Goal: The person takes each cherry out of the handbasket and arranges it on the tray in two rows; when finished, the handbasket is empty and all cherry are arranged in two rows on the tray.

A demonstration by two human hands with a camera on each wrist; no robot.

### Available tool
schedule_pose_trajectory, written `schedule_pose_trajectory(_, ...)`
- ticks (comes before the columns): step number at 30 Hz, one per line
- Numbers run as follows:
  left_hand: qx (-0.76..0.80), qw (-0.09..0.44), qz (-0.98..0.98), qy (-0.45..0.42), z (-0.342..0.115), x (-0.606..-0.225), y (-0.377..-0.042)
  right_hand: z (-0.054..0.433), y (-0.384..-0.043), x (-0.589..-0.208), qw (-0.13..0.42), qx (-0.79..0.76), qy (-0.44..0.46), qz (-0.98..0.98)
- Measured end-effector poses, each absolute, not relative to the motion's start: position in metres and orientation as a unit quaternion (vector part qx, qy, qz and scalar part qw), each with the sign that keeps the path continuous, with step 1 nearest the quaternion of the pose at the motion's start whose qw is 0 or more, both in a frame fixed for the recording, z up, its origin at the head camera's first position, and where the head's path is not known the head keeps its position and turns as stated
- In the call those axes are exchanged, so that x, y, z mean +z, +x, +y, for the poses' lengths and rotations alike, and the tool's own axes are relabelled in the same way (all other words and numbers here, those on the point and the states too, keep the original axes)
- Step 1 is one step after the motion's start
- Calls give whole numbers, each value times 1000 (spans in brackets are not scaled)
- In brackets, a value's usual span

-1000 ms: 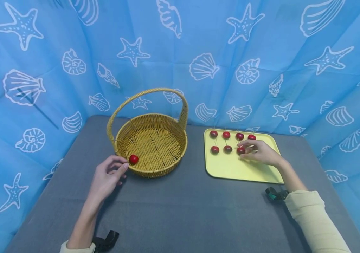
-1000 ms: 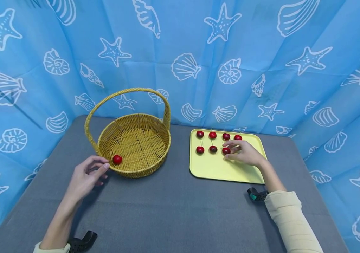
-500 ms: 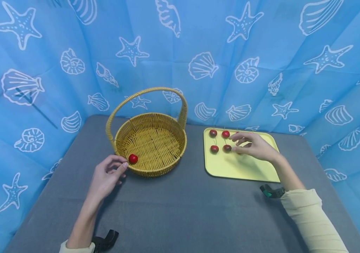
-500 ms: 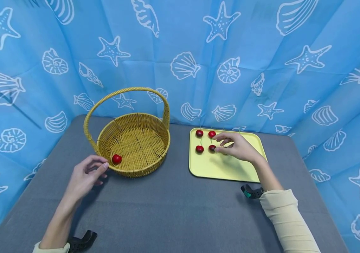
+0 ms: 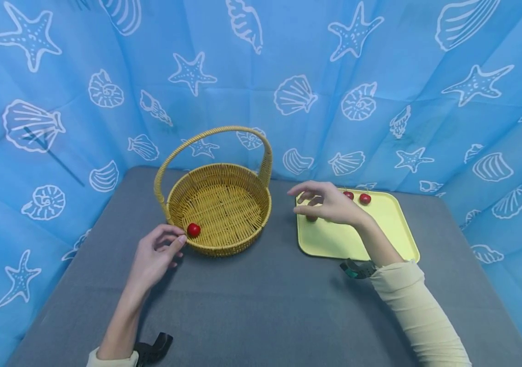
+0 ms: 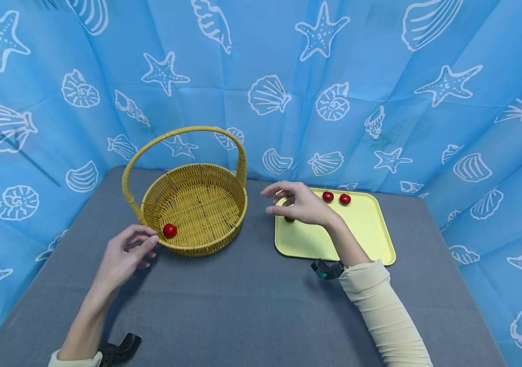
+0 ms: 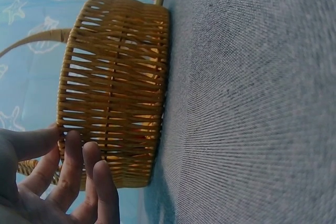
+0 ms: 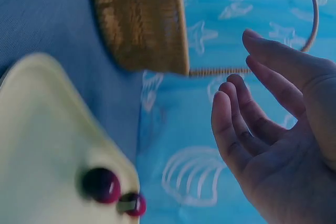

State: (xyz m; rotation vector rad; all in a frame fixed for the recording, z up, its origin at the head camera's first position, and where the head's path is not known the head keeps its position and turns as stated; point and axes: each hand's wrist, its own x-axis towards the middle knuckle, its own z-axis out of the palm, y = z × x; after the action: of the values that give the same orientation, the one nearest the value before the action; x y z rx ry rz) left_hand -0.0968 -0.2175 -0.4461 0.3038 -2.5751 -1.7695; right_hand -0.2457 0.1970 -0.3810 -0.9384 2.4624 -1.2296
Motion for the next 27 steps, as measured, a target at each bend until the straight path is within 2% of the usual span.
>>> schedule_pose_trajectory(5, -565, 3, -819, 96, -217, -445, -97, 166, -248, -376, 123, -426, -355, 823)
schedule_pose_trajectory(13, -564, 2, -820, 94, -218, -445, -96, 121, -253, -377, 168, -467, -381, 780)
schedule_pose_trajectory(27, -575, 19, -814, 84, -217, -447, -95, 40, -268, -378, 207, -432, -455, 751)
